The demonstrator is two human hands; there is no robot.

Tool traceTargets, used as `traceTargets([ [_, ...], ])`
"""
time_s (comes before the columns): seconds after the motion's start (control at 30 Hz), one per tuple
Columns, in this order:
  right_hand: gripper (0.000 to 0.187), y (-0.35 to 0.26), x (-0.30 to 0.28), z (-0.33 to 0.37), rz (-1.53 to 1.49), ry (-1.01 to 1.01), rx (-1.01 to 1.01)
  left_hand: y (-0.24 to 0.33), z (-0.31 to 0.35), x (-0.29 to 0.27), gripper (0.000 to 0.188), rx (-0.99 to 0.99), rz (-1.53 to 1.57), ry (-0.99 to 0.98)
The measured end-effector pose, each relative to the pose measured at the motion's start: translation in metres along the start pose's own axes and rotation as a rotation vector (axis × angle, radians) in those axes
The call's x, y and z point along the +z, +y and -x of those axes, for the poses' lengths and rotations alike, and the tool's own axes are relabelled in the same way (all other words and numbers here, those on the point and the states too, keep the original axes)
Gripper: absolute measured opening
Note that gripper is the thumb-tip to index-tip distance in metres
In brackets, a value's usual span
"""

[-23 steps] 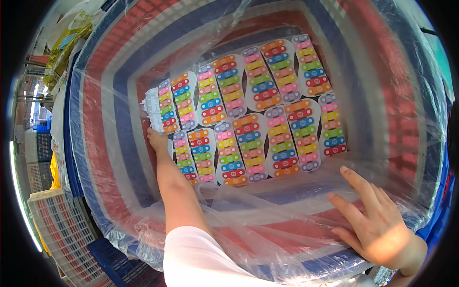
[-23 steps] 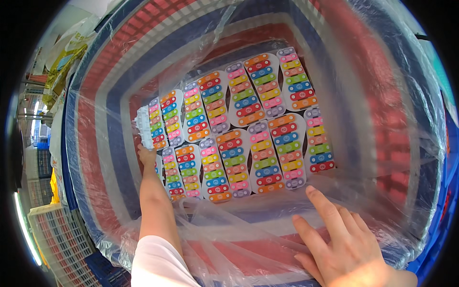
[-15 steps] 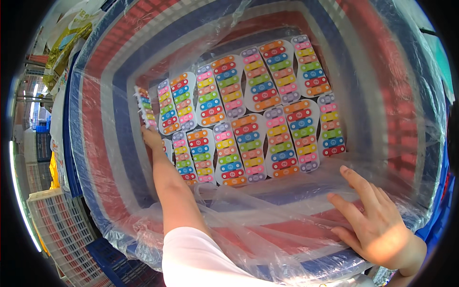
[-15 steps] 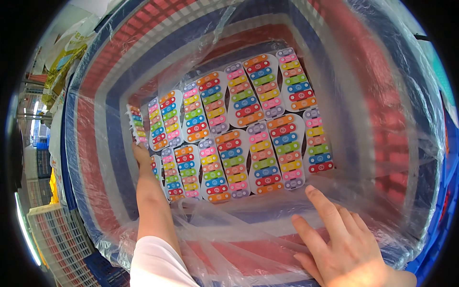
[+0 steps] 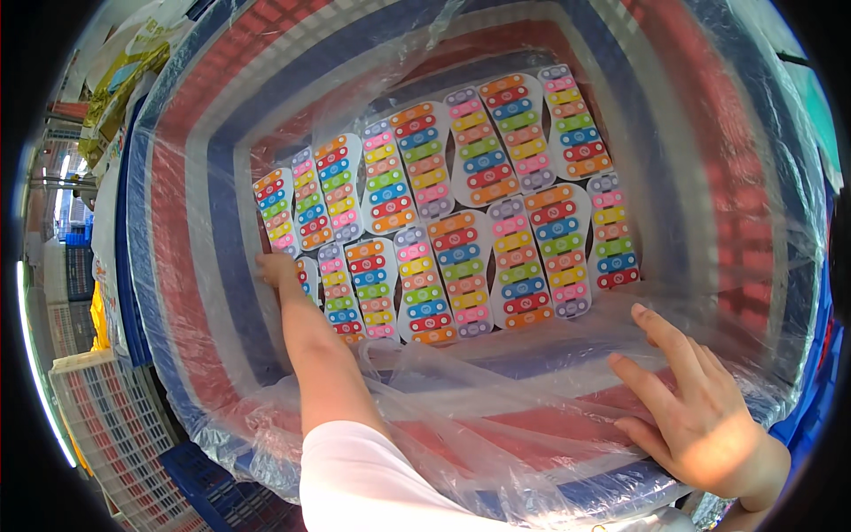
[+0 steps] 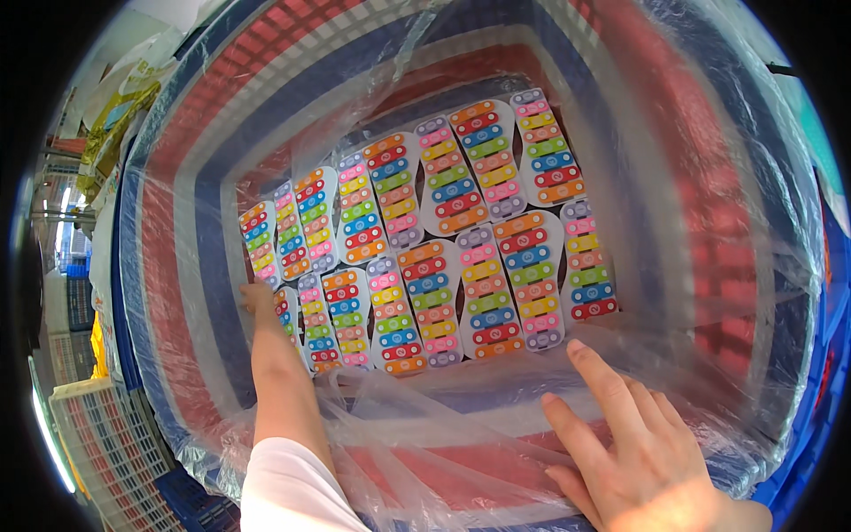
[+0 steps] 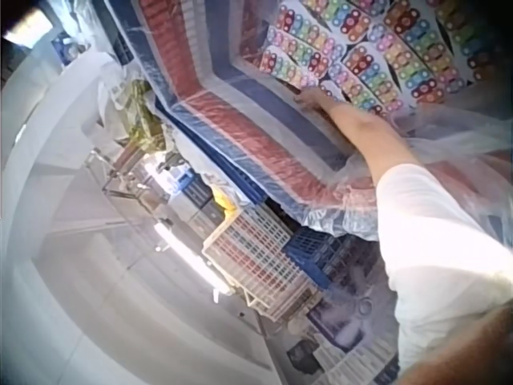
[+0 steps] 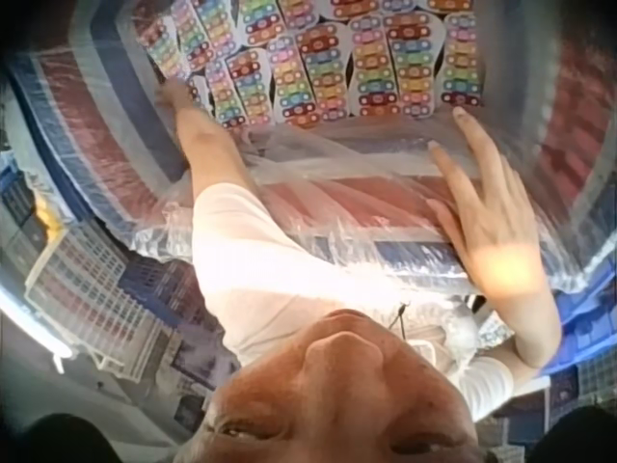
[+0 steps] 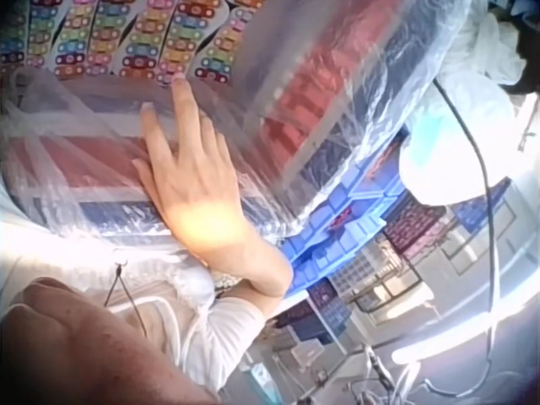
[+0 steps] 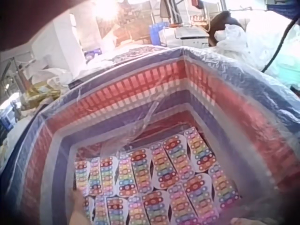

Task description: Assembling toy xylophones by placing metal keys and plastic pegs into a base and securing them with a small mallet.

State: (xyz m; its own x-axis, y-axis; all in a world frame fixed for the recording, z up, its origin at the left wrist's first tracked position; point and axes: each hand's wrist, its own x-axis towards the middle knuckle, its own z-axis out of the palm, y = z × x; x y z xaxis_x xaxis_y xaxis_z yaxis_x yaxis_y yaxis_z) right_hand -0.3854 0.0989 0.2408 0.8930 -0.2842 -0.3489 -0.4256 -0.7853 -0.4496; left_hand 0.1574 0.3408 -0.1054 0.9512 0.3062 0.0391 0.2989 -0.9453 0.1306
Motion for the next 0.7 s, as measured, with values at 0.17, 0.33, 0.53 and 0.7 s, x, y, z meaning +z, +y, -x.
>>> traceTargets([
  [0.17,0.057,0.009,0.003,0.004,-0.036,-0.021,0.016,0.000,0.027,0.008,0.064,0.349,-0.079,-0.155],
  [0.33,0.057,0.000,0.000,0.005,0.000,0.013,0.001,-0.032,-0.052,0.038,0.069,0.476,-0.394,-0.153],
  [0.53,0.057,-0.009,0.006,-0.009,0.029,-0.003,0.040,-0.043,-0.063,0.128,0.058,0.599,0.028,-0.265],
  [0.7,0.049,0.014,-0.016,0.037,0.099,0.304,-0.168,-0.061,-0.161,0.083,0.054,0.639,0.229,-0.135],
])
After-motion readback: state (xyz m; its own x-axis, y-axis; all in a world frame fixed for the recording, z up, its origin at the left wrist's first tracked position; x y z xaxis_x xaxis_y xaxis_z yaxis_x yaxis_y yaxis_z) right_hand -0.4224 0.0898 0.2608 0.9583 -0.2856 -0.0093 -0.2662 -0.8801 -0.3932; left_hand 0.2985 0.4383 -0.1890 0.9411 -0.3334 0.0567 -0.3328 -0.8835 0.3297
